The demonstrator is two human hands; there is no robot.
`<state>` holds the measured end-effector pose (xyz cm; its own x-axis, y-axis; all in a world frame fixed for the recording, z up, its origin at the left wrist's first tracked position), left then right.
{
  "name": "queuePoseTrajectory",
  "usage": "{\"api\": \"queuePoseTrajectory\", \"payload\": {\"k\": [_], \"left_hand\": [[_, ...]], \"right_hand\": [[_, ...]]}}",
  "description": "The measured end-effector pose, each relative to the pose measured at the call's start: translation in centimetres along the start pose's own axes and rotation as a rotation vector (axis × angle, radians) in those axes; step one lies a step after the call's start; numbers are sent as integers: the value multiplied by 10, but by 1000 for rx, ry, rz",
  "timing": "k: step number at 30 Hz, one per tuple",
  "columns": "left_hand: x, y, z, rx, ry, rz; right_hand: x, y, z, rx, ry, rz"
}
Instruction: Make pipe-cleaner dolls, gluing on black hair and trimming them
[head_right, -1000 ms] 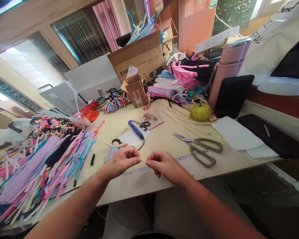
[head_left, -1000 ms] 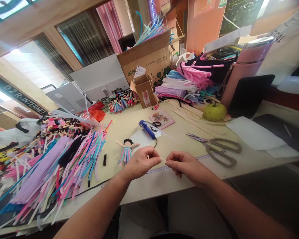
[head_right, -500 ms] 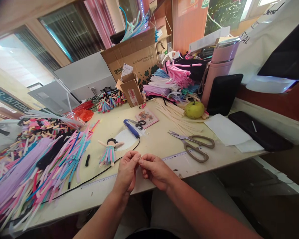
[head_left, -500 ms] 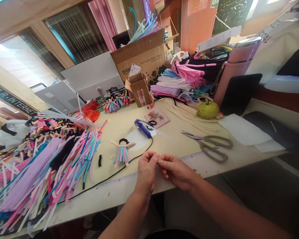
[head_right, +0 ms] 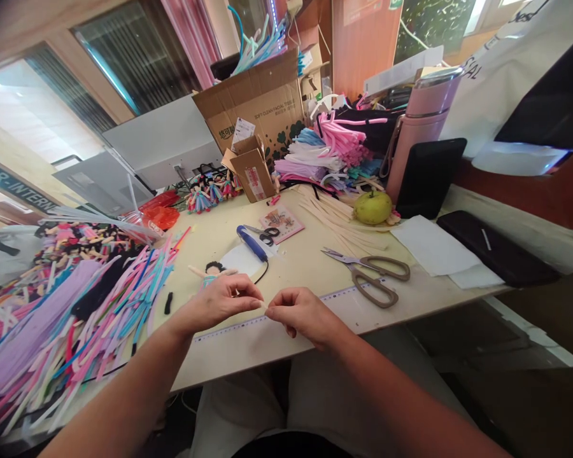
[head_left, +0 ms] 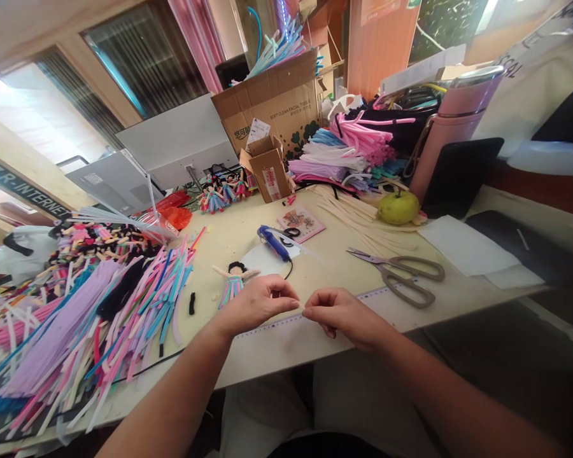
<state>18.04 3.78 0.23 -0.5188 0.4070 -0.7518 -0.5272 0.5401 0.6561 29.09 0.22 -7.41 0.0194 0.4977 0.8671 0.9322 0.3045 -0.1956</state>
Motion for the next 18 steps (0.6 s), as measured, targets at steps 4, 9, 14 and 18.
{"api": "queuePoseTrajectory", "payload": {"k": [4,9,14,18], "left_hand": [[-6,-5,6,120,-52,147],[-9,-8,8,121,-81,145],[14,-10,2,-175,49,-239],[35,-28,-5,-450,85,-605]], "right_hand": [[0,0,0,-6,5,-101],[6,4,-2,-3,28,-145],[8,5,-1,9,60,88],[-3,-6,2,59,18,305]]}}
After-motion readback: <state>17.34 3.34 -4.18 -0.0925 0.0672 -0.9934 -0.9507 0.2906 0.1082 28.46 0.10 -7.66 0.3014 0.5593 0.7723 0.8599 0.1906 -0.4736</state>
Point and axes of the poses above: each hand's wrist, its own z-axis towards the middle knuckle, its own y-axis out of the back of the hand, x = y × z, the point moved 9 cm from there along z, towards the middle knuckle, and after that the axes turned 11 degrees about -y, right-handed, at the moved point
